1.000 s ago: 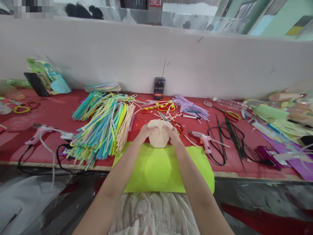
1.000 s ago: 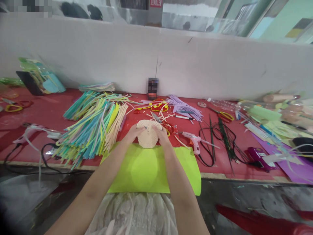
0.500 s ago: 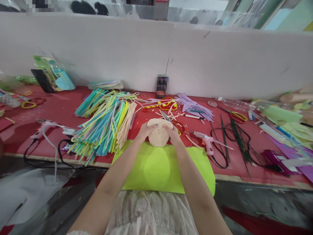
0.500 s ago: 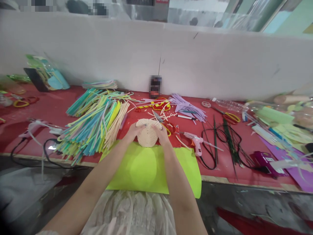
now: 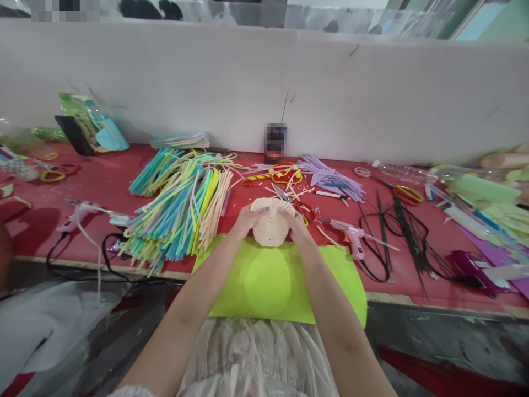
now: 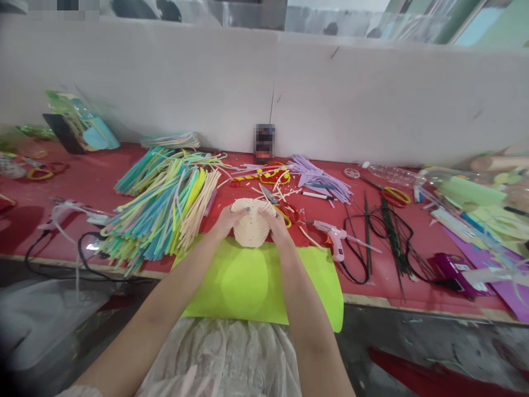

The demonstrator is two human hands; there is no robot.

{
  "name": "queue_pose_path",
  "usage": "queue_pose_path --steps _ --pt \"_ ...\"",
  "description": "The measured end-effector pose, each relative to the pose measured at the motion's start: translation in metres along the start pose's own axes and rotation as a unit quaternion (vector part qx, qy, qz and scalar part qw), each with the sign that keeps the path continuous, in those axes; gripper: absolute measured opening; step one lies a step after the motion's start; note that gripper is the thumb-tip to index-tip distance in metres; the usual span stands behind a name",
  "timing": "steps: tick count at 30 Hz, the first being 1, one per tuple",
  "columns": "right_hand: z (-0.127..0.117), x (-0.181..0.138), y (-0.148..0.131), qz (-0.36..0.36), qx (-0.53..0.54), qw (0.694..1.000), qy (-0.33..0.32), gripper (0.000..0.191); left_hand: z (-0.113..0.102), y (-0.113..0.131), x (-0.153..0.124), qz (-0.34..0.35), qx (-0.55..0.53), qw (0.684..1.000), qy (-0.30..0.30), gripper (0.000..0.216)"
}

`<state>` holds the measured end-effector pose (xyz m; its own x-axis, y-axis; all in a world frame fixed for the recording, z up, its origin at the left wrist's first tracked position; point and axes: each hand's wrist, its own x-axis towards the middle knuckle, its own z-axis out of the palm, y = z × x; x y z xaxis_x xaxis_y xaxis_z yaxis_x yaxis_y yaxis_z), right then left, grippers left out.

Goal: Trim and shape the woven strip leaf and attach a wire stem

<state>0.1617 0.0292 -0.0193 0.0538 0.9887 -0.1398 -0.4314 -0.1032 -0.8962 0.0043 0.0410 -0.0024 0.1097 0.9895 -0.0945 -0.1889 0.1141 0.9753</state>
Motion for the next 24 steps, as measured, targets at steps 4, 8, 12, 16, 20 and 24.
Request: queue_pose_path --steps 4,8,12,16,20,24 --pt "0.001 0.000 -0.001 0.008 0.005 1.000 0.002 0.039 -0.001 -0.004 0.003 0.007 -0.003 1.000 0.002 0.044" --pt "0.003 -0.001 -0.001 -0.004 0.019 1.000 0.016 0.039 -0.003 -0.008 0.008 0.018 -0.006 1.000 0.008 0.041" --pt "0.000 0.004 0.002 -0.035 0.022 0.998 0.039 0.037 -0.007 -0.010 0.012 0.023 -0.012 0.999 -0.027 0.048" --pt "-0.003 0.009 0.005 -0.077 0.048 0.995 0.027 0.038 -0.010 -0.013 0.016 0.054 -0.004 0.999 0.007 0.049" --pt "-0.004 0.008 0.004 -0.070 0.023 0.997 -0.013 0.038 -0.011 -0.014 0.018 0.075 -0.070 0.994 0.049 0.051" --pt "-0.001 0.006 0.005 -0.065 0.002 0.998 -0.007 0.039 -0.006 -0.014 0.015 0.018 -0.105 0.994 0.018 0.054"
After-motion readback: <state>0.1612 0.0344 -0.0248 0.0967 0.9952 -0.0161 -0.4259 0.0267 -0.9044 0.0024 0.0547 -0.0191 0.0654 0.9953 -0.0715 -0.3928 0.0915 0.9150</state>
